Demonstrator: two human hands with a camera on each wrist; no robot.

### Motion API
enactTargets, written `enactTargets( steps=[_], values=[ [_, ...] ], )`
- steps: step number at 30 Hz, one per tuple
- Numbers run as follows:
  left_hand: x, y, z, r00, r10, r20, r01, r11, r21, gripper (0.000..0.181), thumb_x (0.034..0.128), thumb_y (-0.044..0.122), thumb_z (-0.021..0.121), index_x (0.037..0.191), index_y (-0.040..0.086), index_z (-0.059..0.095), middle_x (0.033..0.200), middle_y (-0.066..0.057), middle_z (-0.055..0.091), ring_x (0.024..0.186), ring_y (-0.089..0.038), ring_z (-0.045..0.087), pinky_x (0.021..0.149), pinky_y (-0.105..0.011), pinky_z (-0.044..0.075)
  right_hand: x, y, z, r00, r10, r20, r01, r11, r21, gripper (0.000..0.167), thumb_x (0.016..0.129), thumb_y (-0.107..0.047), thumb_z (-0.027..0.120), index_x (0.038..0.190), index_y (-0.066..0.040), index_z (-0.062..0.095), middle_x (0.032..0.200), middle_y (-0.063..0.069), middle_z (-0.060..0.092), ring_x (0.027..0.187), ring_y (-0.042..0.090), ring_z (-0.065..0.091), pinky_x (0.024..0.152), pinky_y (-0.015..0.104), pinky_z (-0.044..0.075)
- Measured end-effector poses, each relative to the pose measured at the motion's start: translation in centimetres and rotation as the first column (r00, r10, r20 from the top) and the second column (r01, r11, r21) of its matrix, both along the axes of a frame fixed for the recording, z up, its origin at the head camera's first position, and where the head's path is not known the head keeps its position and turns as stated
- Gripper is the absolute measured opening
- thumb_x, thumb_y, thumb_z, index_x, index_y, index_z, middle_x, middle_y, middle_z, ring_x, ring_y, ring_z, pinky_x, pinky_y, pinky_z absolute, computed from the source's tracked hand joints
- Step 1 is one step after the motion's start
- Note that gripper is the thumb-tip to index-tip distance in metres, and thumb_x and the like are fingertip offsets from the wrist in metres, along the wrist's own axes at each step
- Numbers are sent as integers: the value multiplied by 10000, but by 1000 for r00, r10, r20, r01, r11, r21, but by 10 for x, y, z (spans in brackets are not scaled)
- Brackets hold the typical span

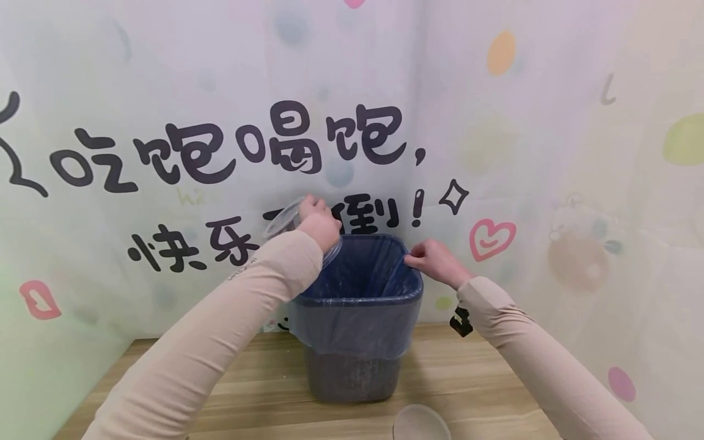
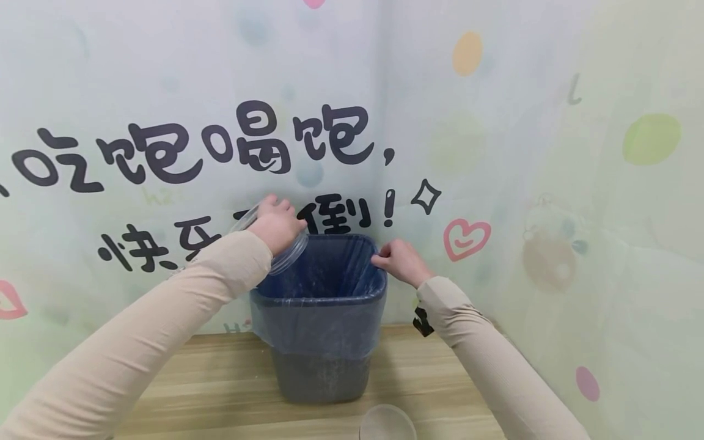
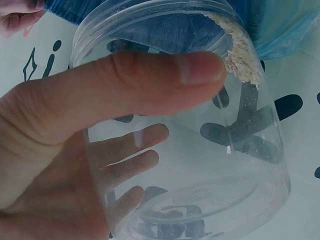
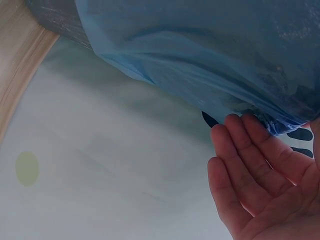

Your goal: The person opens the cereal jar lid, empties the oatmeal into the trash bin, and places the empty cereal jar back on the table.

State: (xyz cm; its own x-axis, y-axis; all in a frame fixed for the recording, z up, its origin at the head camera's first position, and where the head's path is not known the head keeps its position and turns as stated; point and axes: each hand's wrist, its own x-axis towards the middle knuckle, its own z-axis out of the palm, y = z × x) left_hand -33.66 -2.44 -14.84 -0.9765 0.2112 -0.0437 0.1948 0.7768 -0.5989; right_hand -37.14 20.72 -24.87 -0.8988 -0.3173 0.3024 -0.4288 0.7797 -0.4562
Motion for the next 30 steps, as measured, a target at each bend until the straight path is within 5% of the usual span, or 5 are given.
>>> enactTargets(
  steps=[6,14,30],
  values=[
    [-3,2,-2,1000,13,-4,-13,999,-33,393,1042,260,358,1425,298,439,1464,-6,394,1110,-195,341,996,-373,237,0,0,1,1000,14,-14,-14,1000,10,234,919,-141,582,738,-17,666,652,-1,562,596,147,465,582,282,393],
    [1,-2,-4,998,-57,-31,56,998,-30,293,1046,235,353,1268,259,543,1276,-7,485,909,-195,267,892,-351,246,1,0,1,1000,21,-12,-21,1000,9,241,913,-140,580,705,-34,637,618,-16,516,570,140,439,564,280,368],
    [-4,3,-6,997,-66,-37,63,994,-92,313,1030,206,406,1319,282,498,1306,5,452,970,-202,274,940,-364,237,-2,1,-1,999,15,-29,-15,1000,-1,228,907,-128,588,725,-15,665,644,-4,571,584,138,465,578,279,396]
  ],
)
